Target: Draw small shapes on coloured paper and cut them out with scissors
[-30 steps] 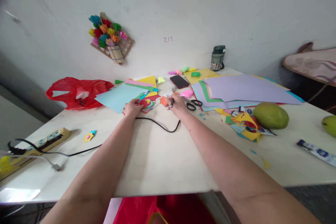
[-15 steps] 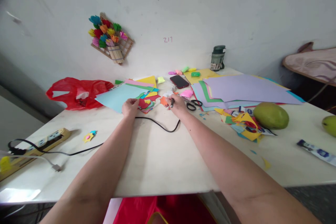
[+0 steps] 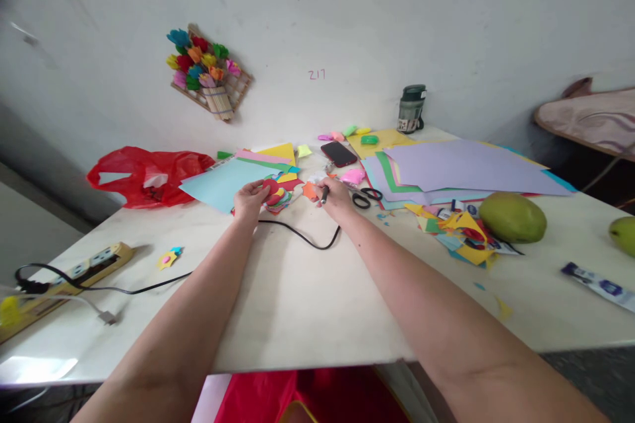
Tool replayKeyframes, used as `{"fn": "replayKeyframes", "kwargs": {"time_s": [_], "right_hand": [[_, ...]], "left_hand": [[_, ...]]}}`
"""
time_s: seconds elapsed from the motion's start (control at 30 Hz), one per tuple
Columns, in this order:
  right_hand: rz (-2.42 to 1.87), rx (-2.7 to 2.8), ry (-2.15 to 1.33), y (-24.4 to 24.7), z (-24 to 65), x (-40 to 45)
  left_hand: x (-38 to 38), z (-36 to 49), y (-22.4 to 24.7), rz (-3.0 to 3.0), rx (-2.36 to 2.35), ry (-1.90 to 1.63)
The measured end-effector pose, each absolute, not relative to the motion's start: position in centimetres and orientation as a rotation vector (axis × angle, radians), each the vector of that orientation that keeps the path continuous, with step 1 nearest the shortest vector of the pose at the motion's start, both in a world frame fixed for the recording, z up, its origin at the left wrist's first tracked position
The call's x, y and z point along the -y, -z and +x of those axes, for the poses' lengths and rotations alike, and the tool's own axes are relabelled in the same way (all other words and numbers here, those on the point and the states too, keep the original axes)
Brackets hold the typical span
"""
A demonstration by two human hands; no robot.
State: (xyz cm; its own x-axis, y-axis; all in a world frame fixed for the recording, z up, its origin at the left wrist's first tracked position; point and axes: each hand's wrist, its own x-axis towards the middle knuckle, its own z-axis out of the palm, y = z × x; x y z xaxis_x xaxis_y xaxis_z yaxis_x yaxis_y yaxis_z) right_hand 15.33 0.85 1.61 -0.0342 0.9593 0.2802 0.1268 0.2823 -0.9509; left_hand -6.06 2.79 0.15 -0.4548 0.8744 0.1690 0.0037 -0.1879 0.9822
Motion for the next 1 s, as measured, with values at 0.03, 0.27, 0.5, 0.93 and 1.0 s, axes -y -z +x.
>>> {"fn": "replayKeyframes", "kwargs": {"time_s": [0.03,0.27,0.5,0.93,1.0], "right_hand": [[-1.062,1.436,-0.944,-1.7,15.3,-0.8],[-1.004,1.430,-0.965,-2.1,15.7,-0.3],[-0.988,1.450,-0.975,-1.5,15.6,-0.8],[-1.095,1.560,-0.904,-1.8,15.3,-0.6],[-1.117,1.576,-0.878,-1.9,15.2,-0.7]], "left_hand": [[-2.6,-5.5,-0.3,1.015,-1.381,-1.715],[-0.4,-2.0,-1.5,1.020,-1.299,-1.414],[0.2,-1.0,-1.2,1.121,-1.161,-1.297],[0.2,-1.3,-0.9,1.209,-0.931,-1.173],[0.2,-1.3,-0.9,1.206,-0.928,-1.165]]}}
